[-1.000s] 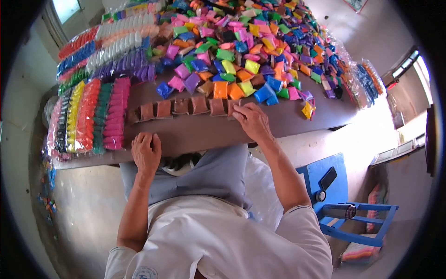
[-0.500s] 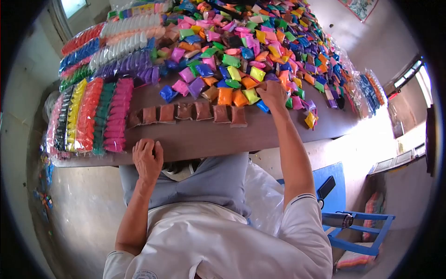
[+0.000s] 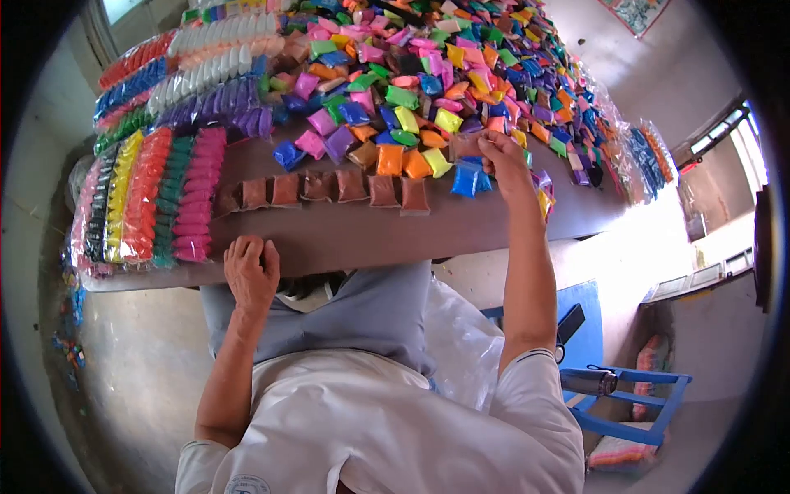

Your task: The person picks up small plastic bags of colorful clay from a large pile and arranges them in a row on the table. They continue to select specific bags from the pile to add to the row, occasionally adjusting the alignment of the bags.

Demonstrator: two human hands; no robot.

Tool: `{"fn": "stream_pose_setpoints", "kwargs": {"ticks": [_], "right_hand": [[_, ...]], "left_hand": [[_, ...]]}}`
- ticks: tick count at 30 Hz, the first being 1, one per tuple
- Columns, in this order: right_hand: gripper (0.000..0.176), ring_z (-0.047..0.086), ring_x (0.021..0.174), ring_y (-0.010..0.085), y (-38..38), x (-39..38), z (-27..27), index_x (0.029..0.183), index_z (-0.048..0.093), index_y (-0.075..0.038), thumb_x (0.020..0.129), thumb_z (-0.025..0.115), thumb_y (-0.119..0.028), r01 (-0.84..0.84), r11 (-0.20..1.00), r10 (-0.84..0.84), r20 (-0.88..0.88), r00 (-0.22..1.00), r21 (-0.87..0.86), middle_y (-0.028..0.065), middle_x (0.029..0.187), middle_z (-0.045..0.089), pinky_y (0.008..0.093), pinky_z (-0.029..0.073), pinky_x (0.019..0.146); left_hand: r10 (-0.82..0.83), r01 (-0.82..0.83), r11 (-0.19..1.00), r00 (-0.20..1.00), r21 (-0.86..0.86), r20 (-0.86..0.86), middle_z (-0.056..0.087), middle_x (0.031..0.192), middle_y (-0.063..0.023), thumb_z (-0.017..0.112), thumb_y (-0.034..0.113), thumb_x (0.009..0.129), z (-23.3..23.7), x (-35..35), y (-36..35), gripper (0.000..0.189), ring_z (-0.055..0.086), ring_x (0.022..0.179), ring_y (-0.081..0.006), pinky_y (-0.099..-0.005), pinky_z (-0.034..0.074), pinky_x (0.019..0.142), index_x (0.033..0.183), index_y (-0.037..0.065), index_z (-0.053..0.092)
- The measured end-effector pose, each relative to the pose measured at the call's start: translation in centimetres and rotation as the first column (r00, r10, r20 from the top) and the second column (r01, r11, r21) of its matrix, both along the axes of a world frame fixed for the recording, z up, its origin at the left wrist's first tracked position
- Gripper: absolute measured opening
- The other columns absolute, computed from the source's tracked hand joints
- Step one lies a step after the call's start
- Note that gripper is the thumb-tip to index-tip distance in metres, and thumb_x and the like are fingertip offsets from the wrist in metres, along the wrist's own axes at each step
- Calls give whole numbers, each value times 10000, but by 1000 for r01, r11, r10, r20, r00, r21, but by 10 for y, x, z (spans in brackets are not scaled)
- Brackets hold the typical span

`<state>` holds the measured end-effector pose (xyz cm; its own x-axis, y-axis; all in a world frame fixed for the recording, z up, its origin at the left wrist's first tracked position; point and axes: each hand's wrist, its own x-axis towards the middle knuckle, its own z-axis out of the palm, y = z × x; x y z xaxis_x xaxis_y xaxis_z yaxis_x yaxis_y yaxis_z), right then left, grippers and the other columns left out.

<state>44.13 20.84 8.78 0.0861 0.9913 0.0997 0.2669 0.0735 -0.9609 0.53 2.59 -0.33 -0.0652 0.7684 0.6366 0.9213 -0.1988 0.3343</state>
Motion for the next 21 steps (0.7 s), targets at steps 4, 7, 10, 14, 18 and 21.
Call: {"fn": "stream_pose_setpoints", "kwargs": {"ticks": [4, 7, 10, 14, 18, 21], "right_hand": [[244, 486, 651, 22, -25, 7, 3, 1203, 704, -60, 1016, 630, -199, -128, 986, 117, -101, 988, -104, -50, 803, 622, 190, 390, 567], [233, 574, 733, 59, -38, 4, -3, 1137, 744, -50, 975, 673, -201, -215, 960, 246, 175, 953, -181, -18, 912, 696, 237, 478, 644], [219, 627, 807, 92, -45, -12, -24, 1079, 765, -36, 957, 692, -202, -331, 930, 368, 365, 855, -161, -11, 920, 730, 261, 509, 717], [228, 688, 871, 164, -54, -27, -47, 1072, 756, -24, 915, 732, -188, -132, 990, 93, 442, 892, 57, 56, 978, 742, 295, 544, 789], [253, 705, 938, 230, -85, -24, -49, 1104, 752, -42, 891, 758, -179, -122, 971, -5, 524, 851, 207, 116, 1097, 726, 317, 557, 819], [304, 670, 1053, 317, -109, -30, -64, 1131, 752, -79, 873, 778, -236, -172, 937, -18, 535, 845, 305, 133, 1169, 704, 393, 541, 909]], "left_hand": [[-2, 2, 1000, 1000, 27, -4, 605, 906, -124, 669, 107, 896, 1, 1, 1, 105, 594, 843, -358, -458, 452, 758, 856, 38, 600], [5, -4, 1000, 1000, 25, -10, 603, 907, -122, 668, 110, 900, -1, 1, 1, 106, 594, 844, -352, -458, 451, 759, 857, 40, 601], [7, -7, 1000, 1000, 27, -13, 604, 912, -119, 669, 116, 903, -1, 0, 1, 110, 596, 846, -347, -455, 451, 761, 859, 41, 602], [8, -7, 999, 1000, 31, -13, 610, 921, -117, 669, 120, 904, -1, 0, 1, 115, 596, 851, -347, -455, 451, 762, 858, 39, 602], [10, -10, 1000, 1000, 7, 0, 612, 924, -118, 669, 119, 902, -1, 0, 1, 115, 597, 856, -350, -458, 452, 766, 857, 37, 602], [11, -11, 1000, 1000, 23, -7, 614, 924, -117, 670, 119, 901, -2, 1, 2, 111, 599, 862, -351, -456, 454, 771, 858, 39, 605]]}}
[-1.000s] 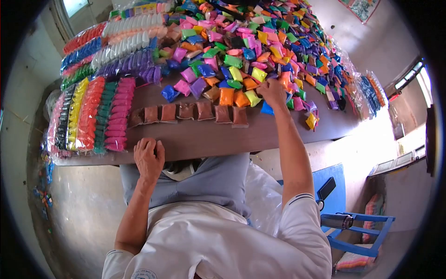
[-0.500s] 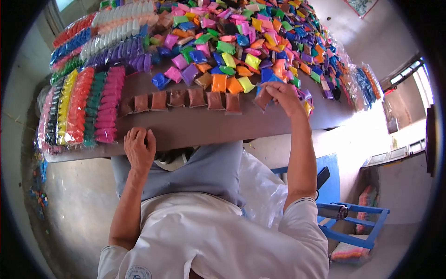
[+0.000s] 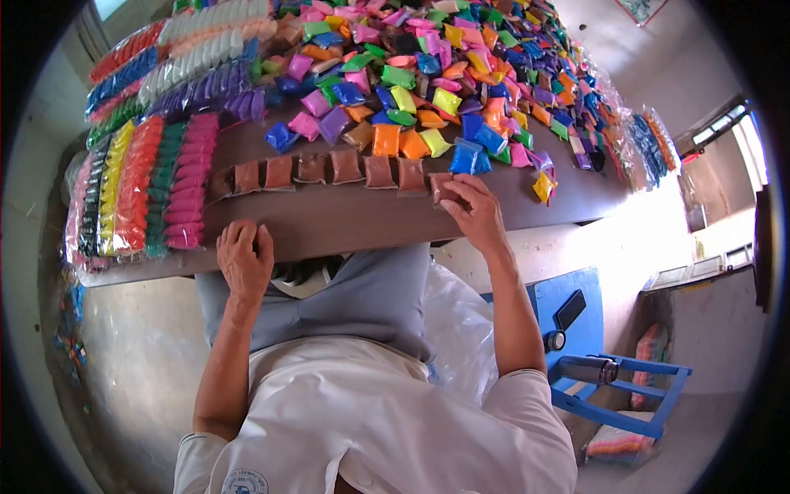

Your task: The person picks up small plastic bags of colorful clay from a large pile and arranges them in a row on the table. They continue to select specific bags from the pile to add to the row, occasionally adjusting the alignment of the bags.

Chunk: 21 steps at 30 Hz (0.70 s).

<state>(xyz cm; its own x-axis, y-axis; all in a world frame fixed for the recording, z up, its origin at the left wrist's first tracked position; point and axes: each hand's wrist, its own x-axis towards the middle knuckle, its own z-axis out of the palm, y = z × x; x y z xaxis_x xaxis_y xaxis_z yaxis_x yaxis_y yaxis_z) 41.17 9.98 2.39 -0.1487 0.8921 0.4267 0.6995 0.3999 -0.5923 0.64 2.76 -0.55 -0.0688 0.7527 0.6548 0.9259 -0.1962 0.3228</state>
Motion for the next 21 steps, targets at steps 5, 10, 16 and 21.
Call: {"fn": "stream_pose_setpoints", "kwargs": {"ticks": [5, 10, 16, 21], "right_hand": [[322, 633, 1137, 331, 18, 3, -8, 1163, 749, -102, 872, 772, -239, 41, 998, -46, 97, 994, 58, 115, 1215, 693, 414, 498, 997], [331, 615, 1174, 331, 30, 3, -9, 1185, 748, -119, 879, 764, -244, -4, 999, 1, 57, 998, 52, 110, 1262, 678, 422, 488, 1015], [326, 560, 1267, 331, 40, 11, -18, 1189, 752, -127, 905, 749, -287, 32, 997, -38, 86, 996, 74, 123, 1337, 635, 435, 461, 1057], [322, 623, 1194, 241, 74, 25, -17, 1219, 718, -63, 1001, 666, -294, -71, 996, 62, -148, 987, -54, 115, 1264, 676, 341, 471, 1026]], "left_hand": [[0, 0, 1000, 1000, 1, 6, 612, 920, -110, 669, 113, 897, 0, -1, 0, 110, 596, 858, -345, -454, 450, 767, 849, 43, 598], [-7, 7, 1000, 1000, 8, 3, 609, 918, -109, 667, 116, 899, 2, 0, -1, 117, 590, 848, -343, -453, 445, 759, 845, 44, 593], [-17, 17, 1000, 1000, -3, 4, 609, 922, -109, 655, 117, 911, 2, -1, -1, 111, 593, 860, -341, -448, 447, 765, 854, 40, 600], [-3, 3, 1000, 1000, 19, -2, 603, 918, -107, 663, 115, 898, 2, 0, -1, 115, 587, 850, -346, -454, 442, 756, 845, 44, 591]]}}
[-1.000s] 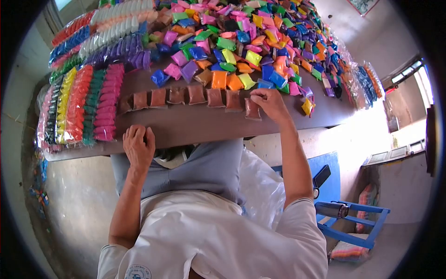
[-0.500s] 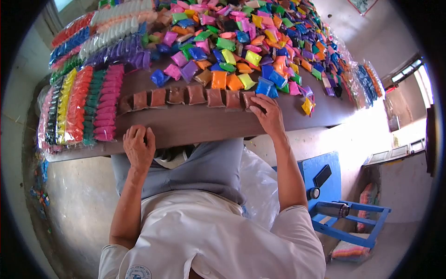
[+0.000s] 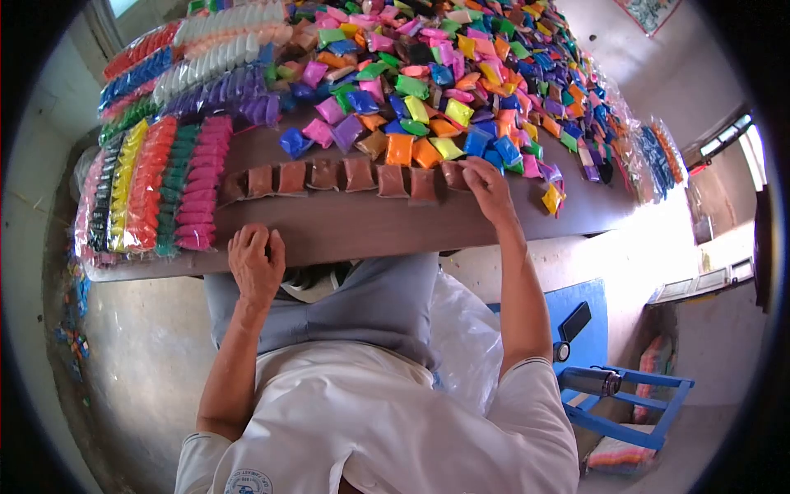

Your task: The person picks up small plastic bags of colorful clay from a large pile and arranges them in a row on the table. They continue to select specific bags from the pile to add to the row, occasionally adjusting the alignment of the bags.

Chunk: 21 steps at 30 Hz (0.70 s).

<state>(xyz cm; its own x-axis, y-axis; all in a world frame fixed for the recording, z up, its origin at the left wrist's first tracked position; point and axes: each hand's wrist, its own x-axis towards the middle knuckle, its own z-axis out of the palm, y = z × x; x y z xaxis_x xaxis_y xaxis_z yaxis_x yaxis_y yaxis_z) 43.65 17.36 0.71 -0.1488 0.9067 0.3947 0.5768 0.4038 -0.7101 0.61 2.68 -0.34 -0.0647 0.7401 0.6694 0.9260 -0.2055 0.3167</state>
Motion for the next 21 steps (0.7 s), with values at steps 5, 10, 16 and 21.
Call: {"fn": "stream_pose_setpoints", "kwargs": {"ticks": [5, 10, 16, 21], "right_hand": [[313, 579, 869, 75, 9, 14, 8, 1216, 720, -31, 995, 676, -248, 46, 987, -58, -70, 996, -153, -22, 941, 679, 259, 480, 818], [323, 608, 912, 91, 59, 34, -8, 1235, 715, -36, 975, 685, -227, 19, 996, -31, -137, 990, -89, -3, 979, 694, 268, 491, 839], [357, 640, 974, 122, 121, 77, -2, 1260, 705, -25, 954, 691, -208, 182, 962, -221, -190, 957, -202, 22, 1067, 713, 275, 496, 885], [348, 610, 904, 90, 111, 69, 25, 1237, 721, -60, 951, 688, -256, 228, 919, -300, -194, 934, -320, 13, 1062, 714, 274, 495, 822]], "left_hand": [[-3, 3, 1000, 1000, 6, 2, 611, 931, -108, 664, 111, 895, -3, 0, 0, 114, 589, 853, -346, -454, 444, 759, 841, 42, 591], [-4, 4, 1000, 1000, -4, -8, 611, 932, -109, 661, 115, 898, -2, 2, 0, 112, 592, 858, -344, -456, 446, 763, 846, 40, 596], [15, -15, 1000, 1000, -25, -16, 607, 927, -110, 656, 124, 903, -1, 1, -1, 109, 589, 853, -342, -457, 444, 766, 859, 40, 602], [10, -10, 1000, 1000, -25, 4, 601, 920, -112, 649, 131, 908, -1, 1, -1, 113, 589, 852, -343, -451, 441, 766, 864, 40, 601]]}}
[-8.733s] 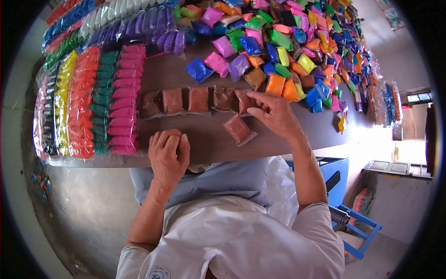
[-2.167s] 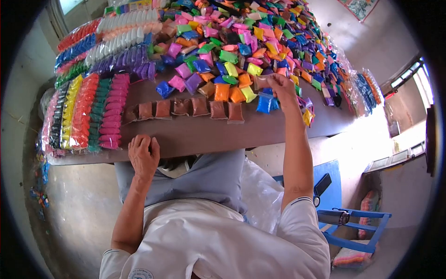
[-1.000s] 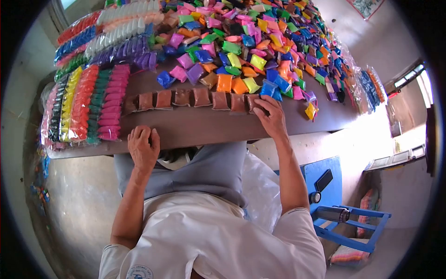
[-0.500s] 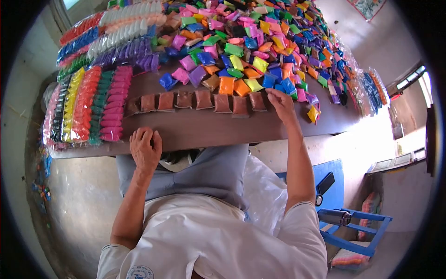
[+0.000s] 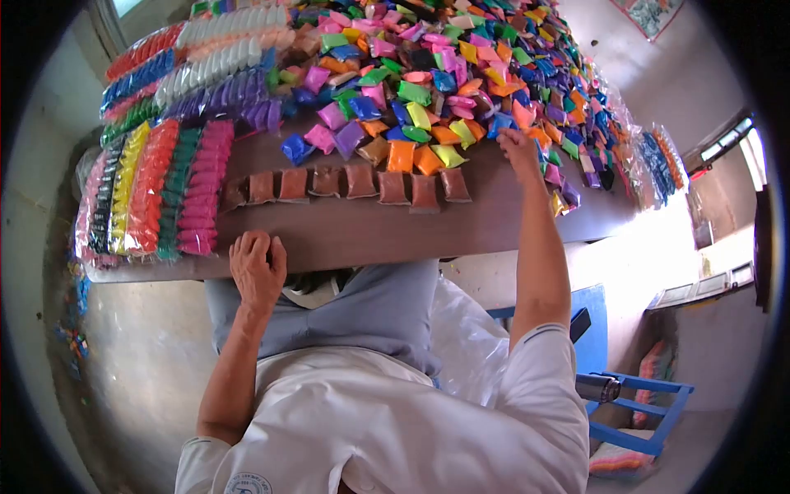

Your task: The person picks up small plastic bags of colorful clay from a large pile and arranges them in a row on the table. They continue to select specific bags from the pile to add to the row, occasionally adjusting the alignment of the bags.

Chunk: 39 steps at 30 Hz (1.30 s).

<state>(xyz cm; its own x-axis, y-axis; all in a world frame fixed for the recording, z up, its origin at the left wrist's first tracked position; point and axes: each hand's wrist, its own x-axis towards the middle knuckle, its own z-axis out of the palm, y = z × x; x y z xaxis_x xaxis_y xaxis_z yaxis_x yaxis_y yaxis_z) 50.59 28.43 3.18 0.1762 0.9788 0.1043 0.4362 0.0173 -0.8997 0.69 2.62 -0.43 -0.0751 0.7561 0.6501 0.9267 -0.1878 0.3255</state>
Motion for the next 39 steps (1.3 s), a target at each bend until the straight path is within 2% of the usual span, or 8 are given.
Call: {"fn": "stream_pose_setpoints", "kwargs": {"ticks": [8, 17, 20, 26, 32, 36, 38, 39], "right_hand": [[338, 606, 740, 117, -34, -75, 3, 918, 722, -20, 794, 860, -303, -372, 928, 369, 205, 907, -24, 11, 766, 654, 317, 505, 682], [453, 602, 689, 166, -14, -103, 9, 809, 666, -21, 711, 908, -391, -214, 971, 237, 544, 805, -105, 56, 724, 636, 334, 477, 639], [466, 623, 689, 195, -12, -104, 1, 809, 682, -14, 724, 892, -422, -196, 975, 108, 555, 825, 101, 74, 746, 666, 345, 491, 647], [418, 654, 716, 178, -54, -89, 19, 963, 725, -2, 815, 838, -377, -135, 983, 62, 464, 884, 125, 85, 805, 712, 331, 509, 662], [413, 702, 768, 265, -116, -96, 9, 1082, 731, -39, 854, 792, -379, -279, 960, 264, 355, 897, -8, 114, 837, 728, 368, 544, 724], [421, 686, 817, 199, -125, -103, 12, 1140, 714, -34, 868, 798, -344, -192, 979, 198, 482, 854, -61, 98, 852, 705, 326, 541, 756], [457, 666, 1041, 288, -128, -106, 3, 1166, 712, -64, 883, 762, -420, -268, 906, 30, 582, 813, 328, 129, 1066, 699, 396, 515, 939], [457, 666, 1041, 288, -132, -110, 3, 1166, 712, -64, 883, 762, -420, -268, 906, 31, 580, 814, 328, 129, 1066, 699, 396, 515, 939]], "left_hand": [[-5, 5, 1000, 1000, 10, -11, 595, 906, -107, 668, 100, 884, -1, 0, 1, 101, 586, 842, -348, -458, 441, 757, 846, 45, 591], [-3, 3, 1000, 1000, 13, -10, 592, 909, -107, 658, 117, 896, 1, 1, 0, 117, 580, 842, -351, -462, 442, 756, 840, 49, 582], [-3, 3, 1000, 1000, 24, -10, 589, 909, -108, 654, 120, 900, 0, 1, 1, 119, 579, 840, -349, -461, 440, 755, 842, 48, 580], [-9, 9, 1000, 1000, 13, -9, 590, 912, -101, 660, 116, 894, 1, 0, -3, 114, 580, 845, -336, -449, 431, 742, 844, 51, 581], [-17, 17, 1000, 1000, 22, -6, 595, 914, -95, 665, 113, 889, 1, 0, -1, 123, 582, 849, -332, -446, 428, 745, 823, 55, 578], [-13, 13, 999, 1000, 30, -6, 599, 918, -94, 667, 111, 884, 0, 1, -1, 125, 583, 848, -333, -449, 429, 746, 817, 54, 578], [-8, 8, 1000, 1000, 15, -3, 601, 920, -92, 668, 113, 882, 0, 1, -2, 124, 584, 847, -333, -451, 430, 744, 820, 54, 579], [-8, 8, 1000, 1000, 14, -5, 601, 920, -92, 668, 113, 882, 0, 1, -2, 124, 584, 847, -333, -451, 430, 744, 820, 54, 579]]}}
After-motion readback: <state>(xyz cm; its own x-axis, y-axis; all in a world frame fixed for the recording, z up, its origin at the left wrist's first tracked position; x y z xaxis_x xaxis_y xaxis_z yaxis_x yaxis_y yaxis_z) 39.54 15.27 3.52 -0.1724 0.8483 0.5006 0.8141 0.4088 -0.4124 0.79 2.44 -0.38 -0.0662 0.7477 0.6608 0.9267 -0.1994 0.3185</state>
